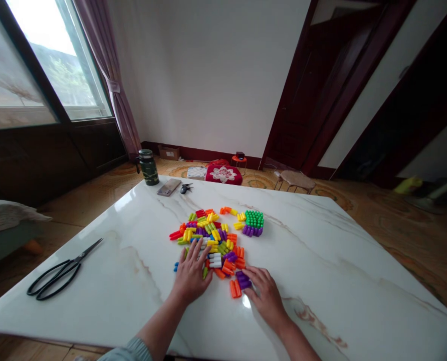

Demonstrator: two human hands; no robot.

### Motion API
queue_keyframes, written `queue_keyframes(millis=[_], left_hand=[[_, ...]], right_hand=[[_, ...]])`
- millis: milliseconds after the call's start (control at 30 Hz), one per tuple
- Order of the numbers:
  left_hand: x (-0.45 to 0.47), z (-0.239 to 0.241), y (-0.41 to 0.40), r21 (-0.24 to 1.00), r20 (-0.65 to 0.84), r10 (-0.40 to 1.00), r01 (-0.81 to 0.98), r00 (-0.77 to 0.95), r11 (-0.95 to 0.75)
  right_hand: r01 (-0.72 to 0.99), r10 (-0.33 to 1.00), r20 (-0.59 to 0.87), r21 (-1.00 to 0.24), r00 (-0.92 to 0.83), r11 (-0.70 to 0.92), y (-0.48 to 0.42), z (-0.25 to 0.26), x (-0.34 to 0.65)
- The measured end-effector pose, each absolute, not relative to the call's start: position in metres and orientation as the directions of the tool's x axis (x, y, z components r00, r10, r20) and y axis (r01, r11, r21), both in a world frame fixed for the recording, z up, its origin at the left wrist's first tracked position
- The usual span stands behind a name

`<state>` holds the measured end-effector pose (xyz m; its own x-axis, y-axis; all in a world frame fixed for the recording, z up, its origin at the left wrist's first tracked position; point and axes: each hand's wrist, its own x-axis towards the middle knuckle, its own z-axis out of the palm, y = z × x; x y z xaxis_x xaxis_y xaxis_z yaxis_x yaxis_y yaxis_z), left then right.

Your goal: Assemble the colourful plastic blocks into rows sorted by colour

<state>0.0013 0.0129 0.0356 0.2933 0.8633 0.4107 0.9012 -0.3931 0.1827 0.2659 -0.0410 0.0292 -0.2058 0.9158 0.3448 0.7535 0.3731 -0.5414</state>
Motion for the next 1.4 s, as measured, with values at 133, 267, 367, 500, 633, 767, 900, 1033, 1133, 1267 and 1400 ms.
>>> queue_keyframes(millis=[133,267,367,500,633,767,900,1033,1133,1267,1400], left_hand=[[0.0,0.033,0.014,0.178,0.412,0.864,0.904,0.29,-0.388],[0.0,0.034,0.015,0.175,0.413,0.863,0.905,0.29,-0.387],[0.0,0.035,0.014,0.175,0.412,0.864,0.905,0.291,-0.388],[0.0,0.036,0.014,0.18,0.414,0.864,0.905,0.286,-0.386],[0.0,0.035,0.014,0.178,0.42,0.86,0.903,0.29,-0.391],[0.0,0.034,0.014,0.176,0.412,0.864,0.905,0.29,-0.388],[0.0,0.034,0.014,0.178,0.406,0.867,0.905,0.29,-0.386],[0.0,0.034,0.014,0.179,0.411,0.865,0.904,0.289,-0.388],[0.001,0.034,0.014,0.182,0.42,0.862,0.904,0.285,-0.388],[0.001,0.035,0.014,0.18,0.417,0.862,0.903,0.289,-0.39],[0.0,0.034,0.015,0.174,0.417,0.861,0.904,0.292,-0.391]], right_hand=[[0.769,0.922,0.38,-0.566,-0.078,0.298,-0.037,0.023,0.26],[0.768,0.922,0.386,-0.601,0.038,0.22,-0.036,0.023,0.259],[0.749,0.911,0.383,-0.647,0.153,0.147,-0.036,0.019,0.26],[0.669,0.914,0.317,-0.74,0.253,0.071,-0.032,0.011,0.262],[0.54,0.935,0.255,-0.837,0.248,0.085,-0.02,0.013,0.276],[0.624,0.92,0.345,-0.764,0.185,0.161,0.003,0.034,0.305],[0.822,0.941,0.336,-0.545,0.034,0.165,0.027,0.052,0.327],[0.877,0.939,0.343,-0.459,0.027,0.143,0.038,0.05,0.333],[0.854,0.92,0.361,-0.516,0.149,0.064,0.036,0.037,0.33],[0.732,0.847,0.381,-0.682,0.371,-0.014,0.034,0.017,0.323],[0.656,0.814,0.395,-0.754,0.426,0.022,0.046,0.008,0.317]])
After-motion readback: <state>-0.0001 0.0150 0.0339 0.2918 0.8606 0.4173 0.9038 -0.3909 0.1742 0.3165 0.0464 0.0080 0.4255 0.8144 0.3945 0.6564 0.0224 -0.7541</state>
